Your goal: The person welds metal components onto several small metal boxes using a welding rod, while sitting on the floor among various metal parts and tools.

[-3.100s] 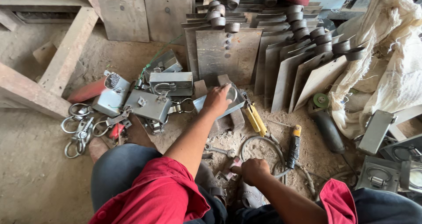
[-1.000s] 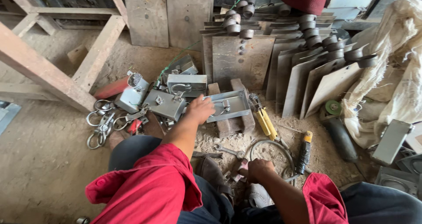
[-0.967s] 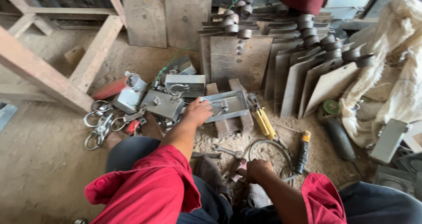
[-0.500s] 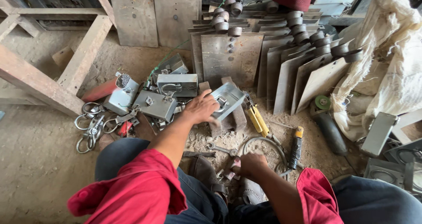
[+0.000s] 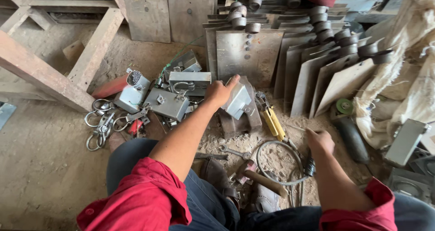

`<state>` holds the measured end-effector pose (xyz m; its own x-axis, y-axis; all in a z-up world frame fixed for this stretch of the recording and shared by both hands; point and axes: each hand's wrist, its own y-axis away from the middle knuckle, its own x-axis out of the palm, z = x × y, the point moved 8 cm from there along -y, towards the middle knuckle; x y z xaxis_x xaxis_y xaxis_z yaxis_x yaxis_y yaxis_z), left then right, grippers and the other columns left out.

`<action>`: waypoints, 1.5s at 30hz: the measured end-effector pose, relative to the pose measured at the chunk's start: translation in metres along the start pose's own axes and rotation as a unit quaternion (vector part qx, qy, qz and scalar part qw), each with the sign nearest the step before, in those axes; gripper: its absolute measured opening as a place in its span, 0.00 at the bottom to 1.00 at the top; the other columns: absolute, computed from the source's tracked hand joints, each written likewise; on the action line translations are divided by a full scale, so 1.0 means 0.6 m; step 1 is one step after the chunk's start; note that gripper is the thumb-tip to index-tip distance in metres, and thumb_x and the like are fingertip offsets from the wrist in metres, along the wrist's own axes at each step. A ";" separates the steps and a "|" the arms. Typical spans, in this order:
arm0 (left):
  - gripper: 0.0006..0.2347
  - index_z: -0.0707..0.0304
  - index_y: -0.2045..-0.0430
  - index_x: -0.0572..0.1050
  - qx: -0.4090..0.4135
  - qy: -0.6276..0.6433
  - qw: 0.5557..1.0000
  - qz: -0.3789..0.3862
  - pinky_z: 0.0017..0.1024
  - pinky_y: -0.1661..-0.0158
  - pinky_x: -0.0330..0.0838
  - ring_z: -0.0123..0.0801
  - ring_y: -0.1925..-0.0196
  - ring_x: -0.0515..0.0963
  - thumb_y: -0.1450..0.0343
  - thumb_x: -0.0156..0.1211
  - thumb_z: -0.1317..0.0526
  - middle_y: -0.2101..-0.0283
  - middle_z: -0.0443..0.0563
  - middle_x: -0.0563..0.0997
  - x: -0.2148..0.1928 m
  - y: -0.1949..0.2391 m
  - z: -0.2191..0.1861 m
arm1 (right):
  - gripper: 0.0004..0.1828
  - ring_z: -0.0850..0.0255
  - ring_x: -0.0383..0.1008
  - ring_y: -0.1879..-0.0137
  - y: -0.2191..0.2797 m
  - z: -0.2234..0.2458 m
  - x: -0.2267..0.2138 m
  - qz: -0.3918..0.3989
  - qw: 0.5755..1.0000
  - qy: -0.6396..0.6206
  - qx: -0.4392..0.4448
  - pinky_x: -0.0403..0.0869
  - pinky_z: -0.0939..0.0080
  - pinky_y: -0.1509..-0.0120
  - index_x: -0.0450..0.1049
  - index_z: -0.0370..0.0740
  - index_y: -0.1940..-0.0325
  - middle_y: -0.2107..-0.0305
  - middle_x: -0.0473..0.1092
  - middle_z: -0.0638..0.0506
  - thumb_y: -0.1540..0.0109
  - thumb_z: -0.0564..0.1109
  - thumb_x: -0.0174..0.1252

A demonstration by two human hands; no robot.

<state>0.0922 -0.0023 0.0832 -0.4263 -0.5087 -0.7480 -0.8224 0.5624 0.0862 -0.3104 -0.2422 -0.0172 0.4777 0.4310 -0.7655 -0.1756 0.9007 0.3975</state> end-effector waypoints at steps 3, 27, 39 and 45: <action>0.45 0.76 0.70 0.83 -0.064 0.019 0.998 0.001 0.45 0.55 0.77 0.58 0.56 0.85 0.34 0.38 0.22 0.63 0.73 0.84 -0.012 -0.009 0.017 | 0.45 0.34 0.69 0.42 -0.061 -0.085 0.014 -0.118 0.991 0.036 0.043 0.70 0.39 0.42 0.70 0.34 0.41 0.44 0.66 0.30 0.48 0.69 0.72; 0.43 0.77 0.57 0.80 -0.203 0.069 0.976 0.046 0.52 0.48 0.74 0.57 0.47 0.83 0.30 0.41 0.25 0.52 0.67 0.85 -0.043 0.005 0.098 | 0.20 0.59 0.74 0.54 -0.053 -0.110 0.003 0.003 0.879 -0.425 0.216 0.74 0.52 0.48 0.76 0.40 0.49 0.62 0.72 0.52 0.38 0.54 0.64; 0.40 0.73 0.72 0.83 -0.155 0.099 0.982 -0.042 0.42 0.64 0.81 0.46 0.66 0.87 0.34 0.44 0.25 0.68 0.65 0.86 -0.073 0.023 0.073 | 0.28 0.53 0.75 0.60 0.125 0.184 -0.006 0.237 0.816 -0.525 0.050 0.74 0.47 0.51 0.65 0.33 0.42 0.64 0.73 0.44 0.38 0.56 0.57; 0.42 0.71 0.76 0.84 -0.161 0.023 0.986 -0.023 0.46 0.64 0.78 0.50 0.66 0.86 0.33 0.35 0.24 0.70 0.65 0.85 -0.056 0.003 0.083 | 0.22 0.57 0.70 0.65 0.234 0.261 0.012 0.208 0.848 -0.483 -0.063 0.72 0.53 0.60 0.62 0.38 0.46 0.69 0.67 0.50 0.36 0.55 0.55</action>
<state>0.1240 0.0485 0.0756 -0.3973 -0.5620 -0.7255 -0.9147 0.3065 0.2635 -0.1967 -0.1212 0.1126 0.8231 0.5217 0.2244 -0.5642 0.7062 0.4277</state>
